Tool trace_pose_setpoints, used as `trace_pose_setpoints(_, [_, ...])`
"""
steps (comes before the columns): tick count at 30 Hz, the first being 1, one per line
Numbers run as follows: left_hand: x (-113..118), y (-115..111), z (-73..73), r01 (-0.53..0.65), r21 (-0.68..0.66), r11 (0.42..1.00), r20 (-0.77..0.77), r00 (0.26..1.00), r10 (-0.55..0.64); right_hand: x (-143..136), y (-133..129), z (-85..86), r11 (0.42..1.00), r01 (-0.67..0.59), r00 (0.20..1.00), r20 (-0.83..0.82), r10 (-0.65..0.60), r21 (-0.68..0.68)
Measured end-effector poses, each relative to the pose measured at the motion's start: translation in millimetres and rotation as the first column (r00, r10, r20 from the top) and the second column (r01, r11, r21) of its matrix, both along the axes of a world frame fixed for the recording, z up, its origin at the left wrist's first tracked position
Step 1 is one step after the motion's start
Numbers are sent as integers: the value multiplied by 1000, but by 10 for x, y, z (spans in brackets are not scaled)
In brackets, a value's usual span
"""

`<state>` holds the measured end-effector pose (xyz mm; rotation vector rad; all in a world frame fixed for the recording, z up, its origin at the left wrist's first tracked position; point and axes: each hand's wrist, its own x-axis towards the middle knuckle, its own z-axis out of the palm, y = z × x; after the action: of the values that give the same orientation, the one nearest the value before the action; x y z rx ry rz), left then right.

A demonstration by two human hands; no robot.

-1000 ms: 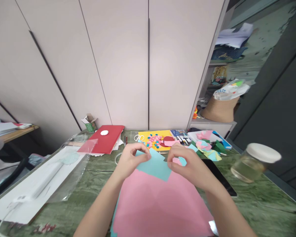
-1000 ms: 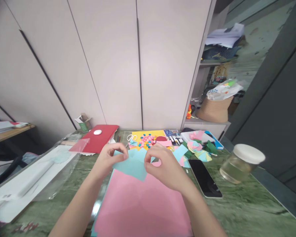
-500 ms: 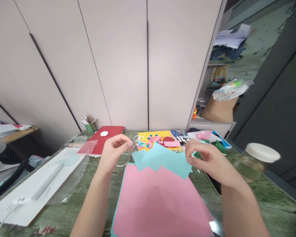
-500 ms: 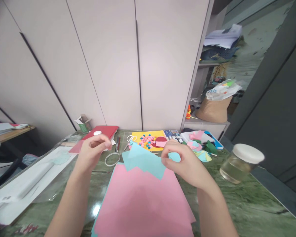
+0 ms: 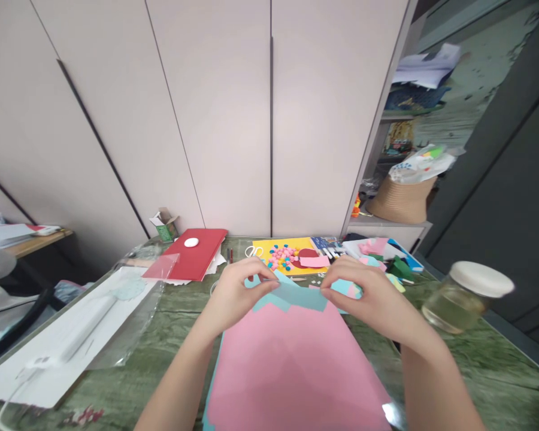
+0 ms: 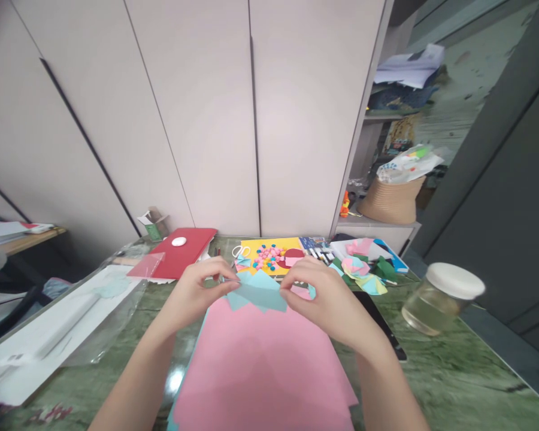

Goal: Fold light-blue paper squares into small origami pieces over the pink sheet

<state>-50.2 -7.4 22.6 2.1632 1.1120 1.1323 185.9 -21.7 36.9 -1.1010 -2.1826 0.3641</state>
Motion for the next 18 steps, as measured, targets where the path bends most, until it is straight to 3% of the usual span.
trace_pose_setpoints(5, [8, 20, -52, -21, 30, 999, 185, 983, 15, -1, -22, -12, 991, 19, 993, -119, -3, 134])
trace_pose_setpoints(10, [34, 5, -87, -27, -33, 999, 280, 959, 35, -47, -66, -48, 970, 104, 983, -169, -67, 220])
trace_pose_setpoints(15, [52, 44, -124, 63, -237, 970, 375, 927, 31, -102, -66, -62, 961, 222, 957, -228, -182, 167])
trace_pose_setpoints(18, [72, 70, -129, 119, -273, 954, 414, 910, 5, -113, -40, -68, 970, 231, 946, -252, -205, 80])
